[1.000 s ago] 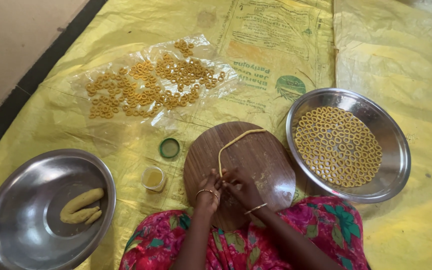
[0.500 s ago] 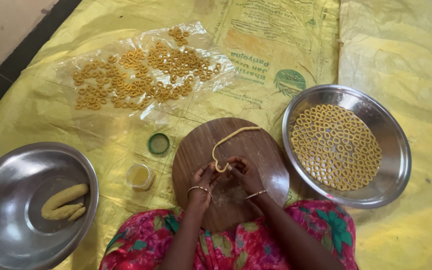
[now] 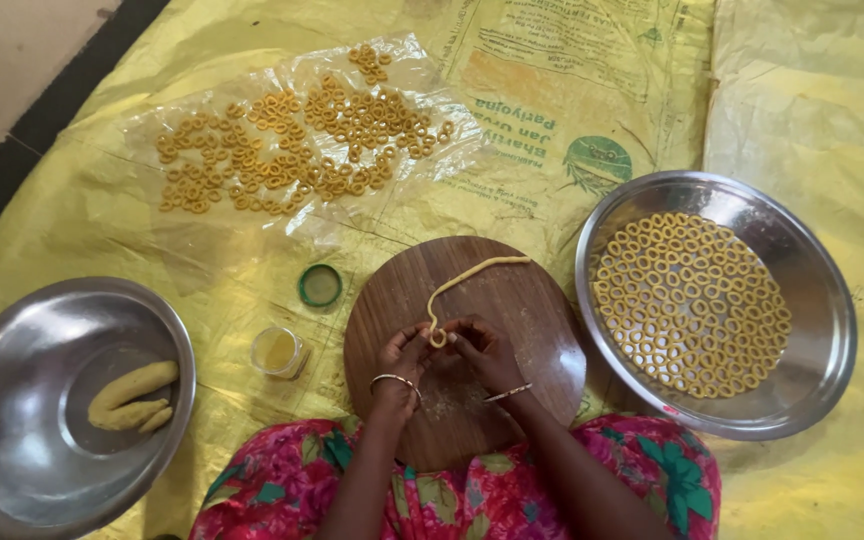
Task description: The person rolls dough into thin ropes on a wooden board, then shapes them into small rings by hand. The finished rings are placed into a metal tray while additional dough is kept in a separate bowl.
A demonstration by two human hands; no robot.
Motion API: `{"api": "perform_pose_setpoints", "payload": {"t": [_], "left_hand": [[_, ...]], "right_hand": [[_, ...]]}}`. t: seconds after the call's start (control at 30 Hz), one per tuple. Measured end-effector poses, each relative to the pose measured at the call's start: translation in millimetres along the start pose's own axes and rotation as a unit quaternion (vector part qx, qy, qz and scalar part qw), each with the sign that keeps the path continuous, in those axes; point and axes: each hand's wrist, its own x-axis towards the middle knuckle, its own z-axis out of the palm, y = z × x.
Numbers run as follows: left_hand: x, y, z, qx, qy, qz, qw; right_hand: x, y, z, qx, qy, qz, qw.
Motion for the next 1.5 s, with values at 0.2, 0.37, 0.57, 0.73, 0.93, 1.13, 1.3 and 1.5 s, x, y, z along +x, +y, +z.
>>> {"api": "perform_pose_setpoints", "payload": {"t": [0.2, 0.37, 0.57, 0.73, 0.93, 1.13, 1.3, 1.5], "left_hand": [[-5, 9, 1, 0.038, -0.012, 0.026, 0.999], [-4, 14, 2, 0.106, -0.003, 0.045, 0.993], [-5, 13, 0, 0.113, -0.024, 0.052, 0.992], [-5, 13, -1, 0.119, -0.035, 0.052, 0.991], [0, 9, -4, 0.156, -0.022, 0.051, 0.986], [13, -1, -13, 0.189, -0.027, 0.093, 0.977], [14, -6, -12, 0.341, -0.011, 0.204, 0.917], [-7, 4, 6, 0.449, 0.047, 0.261, 0.853]], "right_hand": [[-2, 4, 1, -0.023, 0.006, 0.001, 1.0], [1, 3, 2, -0.036, 0.008, 0.002, 0.999], [0, 2, 5, -0.048, 0.006, 0.014, 0.999], [1, 6, 3, -0.055, 0.006, 0.011, 0.998], [1, 7, 3, -0.034, -0.003, 0.027, 0.999], [0, -22, 5, -0.28, 0.0, -0.137, 0.95], [-3, -42, 11, -0.28, -0.048, -0.108, 0.953], [0, -38, 12, -0.235, -0.051, -0.109, 0.965]]}}
